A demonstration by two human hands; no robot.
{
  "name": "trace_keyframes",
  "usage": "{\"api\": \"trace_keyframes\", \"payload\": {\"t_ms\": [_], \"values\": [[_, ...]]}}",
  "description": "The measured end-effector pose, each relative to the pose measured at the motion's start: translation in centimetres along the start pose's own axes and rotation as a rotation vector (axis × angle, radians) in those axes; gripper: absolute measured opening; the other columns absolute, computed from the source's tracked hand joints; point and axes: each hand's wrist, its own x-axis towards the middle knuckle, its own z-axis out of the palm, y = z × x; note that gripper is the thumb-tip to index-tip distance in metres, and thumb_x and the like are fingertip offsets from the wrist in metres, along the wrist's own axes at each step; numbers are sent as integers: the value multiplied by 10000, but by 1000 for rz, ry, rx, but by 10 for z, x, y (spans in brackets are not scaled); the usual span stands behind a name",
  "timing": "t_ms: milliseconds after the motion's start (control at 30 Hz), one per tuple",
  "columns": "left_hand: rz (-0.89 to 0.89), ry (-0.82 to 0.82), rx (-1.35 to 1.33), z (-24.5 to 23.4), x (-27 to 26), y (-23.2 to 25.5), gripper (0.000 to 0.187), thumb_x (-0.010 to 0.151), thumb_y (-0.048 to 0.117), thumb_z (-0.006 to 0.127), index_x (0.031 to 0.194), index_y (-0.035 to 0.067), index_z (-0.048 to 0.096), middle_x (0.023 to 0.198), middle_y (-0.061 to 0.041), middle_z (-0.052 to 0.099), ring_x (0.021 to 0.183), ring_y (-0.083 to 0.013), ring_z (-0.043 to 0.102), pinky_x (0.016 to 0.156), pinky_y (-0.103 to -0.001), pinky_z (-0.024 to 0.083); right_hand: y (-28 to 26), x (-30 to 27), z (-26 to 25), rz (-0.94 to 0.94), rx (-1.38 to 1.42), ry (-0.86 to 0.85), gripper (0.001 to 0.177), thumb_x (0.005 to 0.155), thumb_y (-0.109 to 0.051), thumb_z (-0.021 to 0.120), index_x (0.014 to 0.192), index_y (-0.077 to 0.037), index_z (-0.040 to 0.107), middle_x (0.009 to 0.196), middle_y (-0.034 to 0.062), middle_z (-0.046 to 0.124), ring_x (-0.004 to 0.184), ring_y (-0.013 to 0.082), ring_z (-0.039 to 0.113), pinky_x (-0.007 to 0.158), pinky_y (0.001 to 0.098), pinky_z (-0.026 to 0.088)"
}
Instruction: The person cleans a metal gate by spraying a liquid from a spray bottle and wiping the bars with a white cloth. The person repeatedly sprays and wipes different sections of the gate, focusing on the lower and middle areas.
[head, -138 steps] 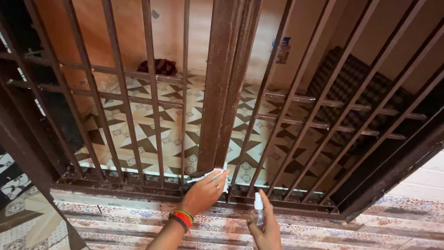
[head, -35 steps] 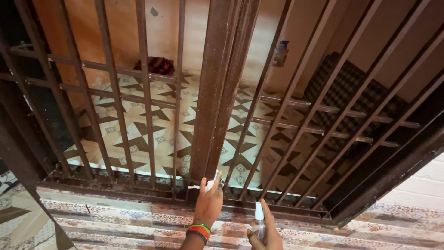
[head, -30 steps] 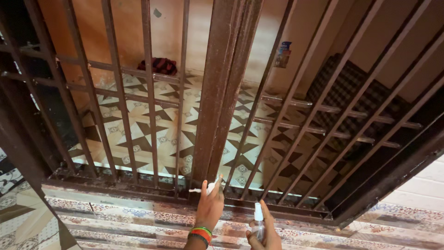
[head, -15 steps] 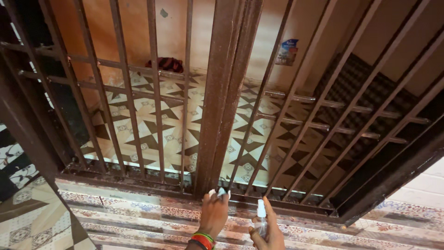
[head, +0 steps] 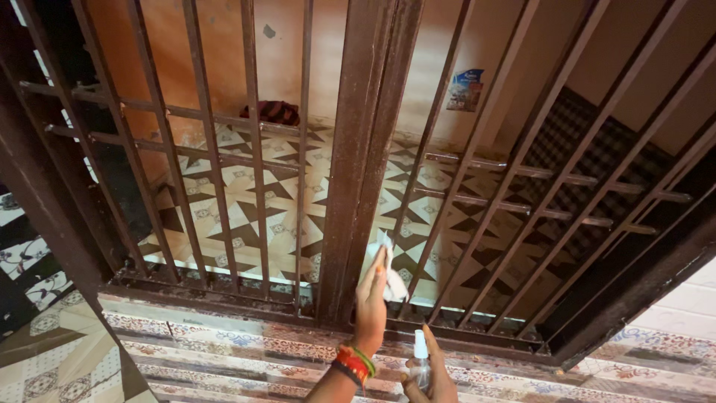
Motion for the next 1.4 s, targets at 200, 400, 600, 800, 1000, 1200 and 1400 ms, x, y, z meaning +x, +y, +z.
{"api": "trace_keyframes", "payload": {"t_ms": [200,400,600,800,1000,1200,1400], "values": [[310,-71,430,25,40,61,536,998,158,532,1514,47,439,1344,-225,649,1160,-337,674,949,-414,529,-14,6,4,-10,56,11,993,713,84,705,1575,-226,325,946,79,672,817,121,661,753,246,531],[211,0,1031,14,34,34,386,995,240,572,1353,102,533,1089,-175,722,947,-391,702,757,-509,565,-66,8,12,140,59,54,1056,750,44,677,1639,-326,240,818,71,686,544,138,633,500,284,532],[89,-23,1163,-13,18,-36,353,998,271,554,1312,110,541,1023,-161,734,879,-379,720,721,-517,568,-66,8,21,62,124,46,1062,739,60,668,1637,-303,234,767,69,674,520,126,617,465,275,514],[-35,-124,1308,-55,-11,-108,202,999,302,554,1079,120,591,935,-141,743,858,-364,731,714,-514,573,-51,3,20,-32,59,73,1043,713,87,684,1613,-254,280,815,34,672,575,93,627,527,241,516],[-54,-108,1297,-43,-2,-93,238,1028,296,526,1194,139,595,927,-156,746,839,-378,724,719,-520,569,-54,2,-9,111,60,92,1009,772,23,701,1633,-302,286,794,50,653,531,121,594,480,277,512],[329,73,1069,12,46,-5,353,993,258,556,1306,95,577,953,-185,737,819,-403,711,672,-538,562,-63,14,-15,-260,-25,71,1000,745,76,686,1608,-221,279,1007,83,650,779,132,642,695,274,513],[462,139,1166,27,54,23,317,1040,281,540,1247,43,571,937,-164,735,786,-347,731,620,-452,589,-100,41,-17,-43,99,71,950,782,56,636,1609,-263,295,952,45,654,818,123,649,733,287,558]]}}
